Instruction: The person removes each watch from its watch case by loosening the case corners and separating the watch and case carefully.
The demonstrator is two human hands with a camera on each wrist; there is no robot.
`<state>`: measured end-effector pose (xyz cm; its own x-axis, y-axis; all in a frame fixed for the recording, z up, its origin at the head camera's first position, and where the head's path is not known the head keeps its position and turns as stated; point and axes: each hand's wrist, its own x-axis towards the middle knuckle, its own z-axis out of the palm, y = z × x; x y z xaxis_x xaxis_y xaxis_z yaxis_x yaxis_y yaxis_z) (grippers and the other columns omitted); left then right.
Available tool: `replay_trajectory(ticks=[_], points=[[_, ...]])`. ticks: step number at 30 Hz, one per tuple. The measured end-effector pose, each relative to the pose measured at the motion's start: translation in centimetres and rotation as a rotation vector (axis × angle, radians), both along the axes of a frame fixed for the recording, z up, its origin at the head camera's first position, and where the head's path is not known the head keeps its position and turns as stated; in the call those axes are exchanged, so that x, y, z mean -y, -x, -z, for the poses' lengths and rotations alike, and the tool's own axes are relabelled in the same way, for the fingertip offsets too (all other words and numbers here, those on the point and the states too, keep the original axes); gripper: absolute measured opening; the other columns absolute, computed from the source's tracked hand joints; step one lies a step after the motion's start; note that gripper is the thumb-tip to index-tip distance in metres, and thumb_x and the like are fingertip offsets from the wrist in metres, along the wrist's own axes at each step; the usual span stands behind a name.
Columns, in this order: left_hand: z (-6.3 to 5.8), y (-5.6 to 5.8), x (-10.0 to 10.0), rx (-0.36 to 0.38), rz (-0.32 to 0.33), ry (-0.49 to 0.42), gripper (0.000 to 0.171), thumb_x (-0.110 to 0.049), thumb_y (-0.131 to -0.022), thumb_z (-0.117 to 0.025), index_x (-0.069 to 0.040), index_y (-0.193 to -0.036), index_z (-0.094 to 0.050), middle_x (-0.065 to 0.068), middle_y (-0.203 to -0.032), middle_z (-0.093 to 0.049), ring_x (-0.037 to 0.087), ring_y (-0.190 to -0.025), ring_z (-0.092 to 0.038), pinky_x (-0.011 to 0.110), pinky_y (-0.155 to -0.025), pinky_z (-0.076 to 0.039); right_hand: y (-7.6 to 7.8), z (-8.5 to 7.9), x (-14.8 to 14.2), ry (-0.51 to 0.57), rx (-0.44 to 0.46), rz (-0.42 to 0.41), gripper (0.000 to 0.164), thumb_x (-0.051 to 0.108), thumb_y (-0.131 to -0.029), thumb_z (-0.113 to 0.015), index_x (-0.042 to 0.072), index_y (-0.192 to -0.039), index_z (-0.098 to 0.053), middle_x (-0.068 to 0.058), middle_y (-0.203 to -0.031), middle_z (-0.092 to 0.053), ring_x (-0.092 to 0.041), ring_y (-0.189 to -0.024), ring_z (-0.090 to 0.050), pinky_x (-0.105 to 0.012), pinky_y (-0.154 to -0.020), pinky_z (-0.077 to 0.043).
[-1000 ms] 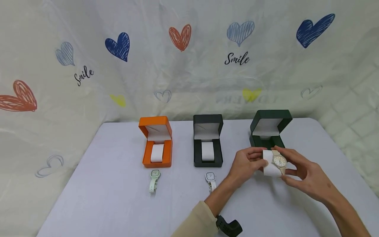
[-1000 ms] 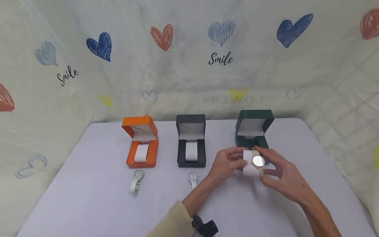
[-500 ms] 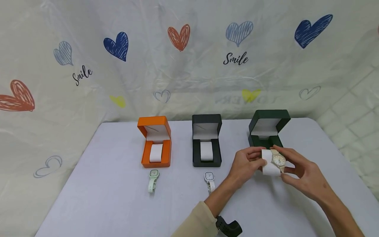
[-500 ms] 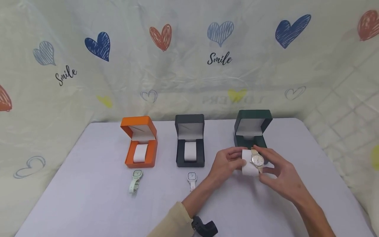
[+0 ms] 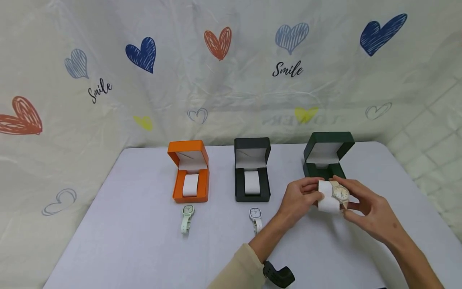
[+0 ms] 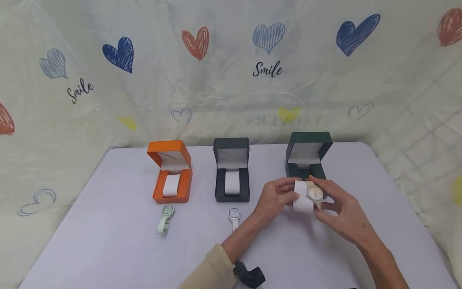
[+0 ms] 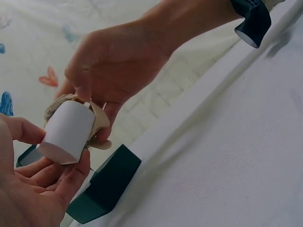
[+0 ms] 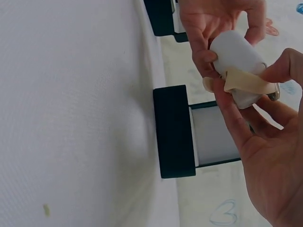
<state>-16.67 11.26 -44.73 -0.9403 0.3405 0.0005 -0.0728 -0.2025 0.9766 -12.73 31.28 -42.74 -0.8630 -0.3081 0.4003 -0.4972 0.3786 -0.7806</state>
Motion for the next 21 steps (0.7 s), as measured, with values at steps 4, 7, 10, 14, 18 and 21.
replay_trajectory(ticks=[4,7,10,14,18,21], points=[[-0.02,0.08,0.03,-0.016,0.008,0.026,0.042,-0.005,-0.091,-0.062,-0.012,-0.132,-0.071,-0.001,-0.126,-0.075,-0.006,-0.101,-0.065,0.012,-0.082,-0.053,0.14,0.01,-0.48,0.153,0.094,-0.104,0.078,-0.031,-0.081,-0.059,-0.011,-0.153,-0.039,0.001,-0.151,-0.053,0.001,-0.125,-0.06,-0.012,-0.09,-0.057],[-0.11,0.15,0.0,-0.021,0.006,0.038,0.047,-0.007,-0.089,-0.059,-0.018,-0.134,-0.07,-0.008,-0.125,-0.073,-0.007,-0.1,-0.061,0.013,-0.078,-0.049,0.04,-0.05,-0.78,0.259,0.174,-0.16,0.074,-0.031,-0.085,-0.055,-0.013,-0.154,-0.034,-0.001,-0.159,-0.047,-0.001,-0.132,-0.056,-0.015,-0.093,-0.057],[-0.25,0.13,-0.03,-0.016,0.001,0.048,0.049,-0.009,-0.09,-0.058,-0.025,-0.134,-0.07,-0.014,-0.122,-0.07,-0.006,-0.098,-0.058,0.015,-0.074,-0.046,-0.29,-0.34,-0.87,0.227,0.215,-0.108,0.068,-0.025,-0.09,-0.057,-0.01,-0.154,-0.037,-0.001,-0.159,-0.048,-0.001,-0.134,-0.056,-0.014,-0.093,-0.057],[-0.14,0.0,-0.05,-0.024,-0.004,0.04,0.046,-0.009,-0.092,-0.059,-0.028,-0.133,-0.07,-0.017,-0.119,-0.067,-0.004,-0.101,-0.058,0.015,-0.075,-0.049,-0.51,-0.5,-0.68,0.108,0.226,0.025,0.058,-0.014,-0.095,-0.062,-0.004,-0.151,-0.047,0.0,-0.152,-0.054,0.002,-0.129,-0.059,-0.011,-0.09,-0.056],[-0.06,-0.14,-0.16,-0.039,-0.003,0.032,0.044,-0.01,-0.092,-0.059,-0.025,-0.132,-0.071,-0.017,-0.113,-0.064,-0.001,-0.101,-0.057,0.014,-0.074,-0.05,-0.45,-0.18,-0.53,0.106,0.213,0.106,0.054,-0.01,-0.096,-0.064,-0.001,-0.148,-0.052,0.004,-0.147,-0.058,0.004,-0.119,-0.064,-0.012,-0.083,-0.057],[-0.23,-0.24,-0.35,-0.038,-0.018,0.043,0.044,-0.012,-0.092,-0.056,-0.025,-0.131,-0.071,-0.017,-0.112,-0.063,-0.003,-0.097,-0.056,0.015,-0.074,-0.048,-0.4,-0.02,-0.52,0.176,0.182,0.119,0.052,-0.013,-0.095,-0.063,-0.004,-0.146,-0.053,0.005,-0.143,-0.061,0.002,-0.112,-0.067,-0.016,-0.074,-0.06]])
